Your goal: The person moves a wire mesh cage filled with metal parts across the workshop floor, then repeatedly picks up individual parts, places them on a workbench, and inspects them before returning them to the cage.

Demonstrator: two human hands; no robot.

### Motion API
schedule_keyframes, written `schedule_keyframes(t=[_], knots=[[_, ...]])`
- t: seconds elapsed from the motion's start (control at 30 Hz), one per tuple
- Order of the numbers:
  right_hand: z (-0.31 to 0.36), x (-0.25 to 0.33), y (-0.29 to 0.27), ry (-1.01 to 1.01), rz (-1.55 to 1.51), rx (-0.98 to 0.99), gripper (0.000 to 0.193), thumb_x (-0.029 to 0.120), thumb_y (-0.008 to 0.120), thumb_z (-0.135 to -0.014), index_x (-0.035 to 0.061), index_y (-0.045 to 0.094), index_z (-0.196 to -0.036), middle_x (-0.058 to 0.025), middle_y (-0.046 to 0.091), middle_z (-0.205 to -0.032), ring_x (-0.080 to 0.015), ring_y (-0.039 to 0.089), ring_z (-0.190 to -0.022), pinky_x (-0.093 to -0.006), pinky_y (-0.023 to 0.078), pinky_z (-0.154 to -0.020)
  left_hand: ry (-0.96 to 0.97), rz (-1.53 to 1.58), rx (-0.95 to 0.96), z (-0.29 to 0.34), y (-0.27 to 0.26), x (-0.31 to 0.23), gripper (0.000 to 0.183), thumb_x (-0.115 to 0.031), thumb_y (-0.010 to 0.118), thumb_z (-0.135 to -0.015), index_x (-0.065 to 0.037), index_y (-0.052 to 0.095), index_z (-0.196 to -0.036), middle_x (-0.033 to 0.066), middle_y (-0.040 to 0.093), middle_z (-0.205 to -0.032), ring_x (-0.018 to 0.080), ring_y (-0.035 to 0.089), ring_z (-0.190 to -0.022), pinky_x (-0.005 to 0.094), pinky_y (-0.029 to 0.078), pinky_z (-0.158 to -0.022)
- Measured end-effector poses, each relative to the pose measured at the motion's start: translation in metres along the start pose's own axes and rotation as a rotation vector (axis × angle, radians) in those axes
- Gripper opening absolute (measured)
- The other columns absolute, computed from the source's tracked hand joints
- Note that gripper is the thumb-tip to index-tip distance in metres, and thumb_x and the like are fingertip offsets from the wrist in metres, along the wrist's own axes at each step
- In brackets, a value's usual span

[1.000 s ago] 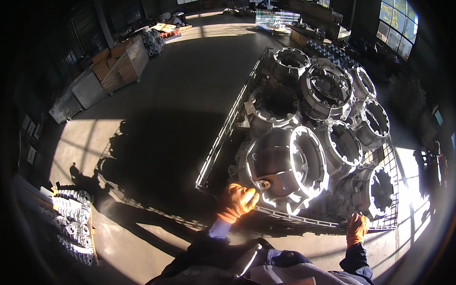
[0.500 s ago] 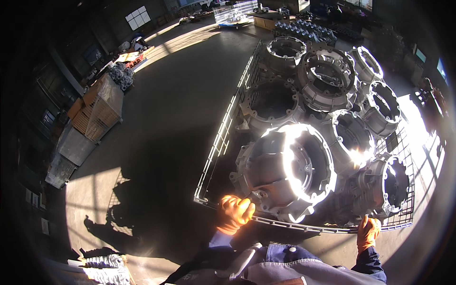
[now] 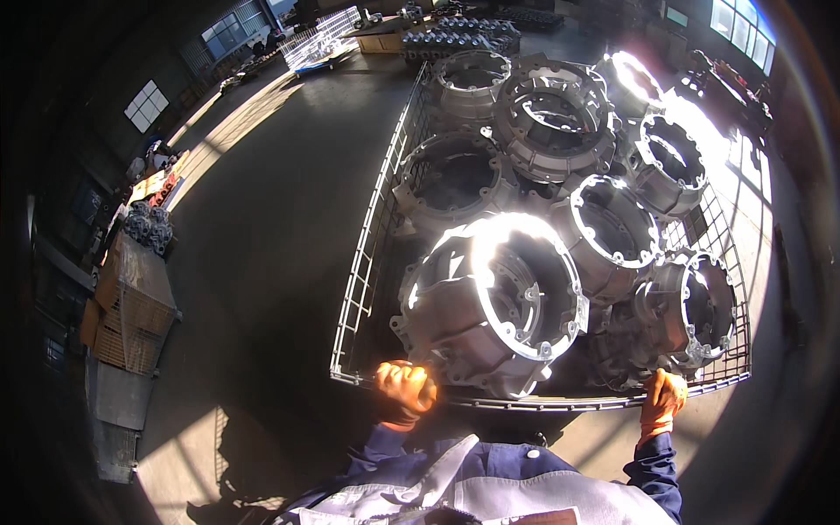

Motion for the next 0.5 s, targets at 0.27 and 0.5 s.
schedule_keyframes(t=[0.27, 0.5], knots=[[-0.017, -0.009, 0.002, 0.014, -0.08, -0.073, 0.036, 0.025, 0.046, -0.098, 0.0136, 0.055, -0.065, -0.0043, 0.057, -0.063, -0.0278, 0.057, -0.064, -0.0399, 0.043, -0.07, -0.059, -0.05, 0.089, -0.001, 0.021, -0.007, 0.02, -0.028, 0.06, -0.073, -0.01, 0.054, -0.07, 0.0128, 0.06, -0.074, 0.0313, 0.062, -0.075, 0.0472, 0.047, -0.078], [-0.024, -0.011, -0.009, -0.026, -0.187, -0.208, 0.03, 0.023, 0.044, -0.094, 0.0065, 0.064, -0.08, -0.0123, 0.061, -0.074, -0.0357, 0.057, -0.074, -0.0454, 0.046, -0.082, -0.11, -0.034, 0.228, -0.011, 0.028, -0.015, 0.017, -0.022, 0.068, -0.07, -0.009, 0.059, -0.076, 0.0119, 0.057, -0.072, 0.0332, 0.06, -0.077, 0.0461, 0.047, -0.078]])
Point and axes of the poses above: each hand's wrist, its own z-axis away from the middle knuckle, its own y-axis out of the palm, x = y × z, the point moved 4 cm from there along -z, towards the middle knuckle
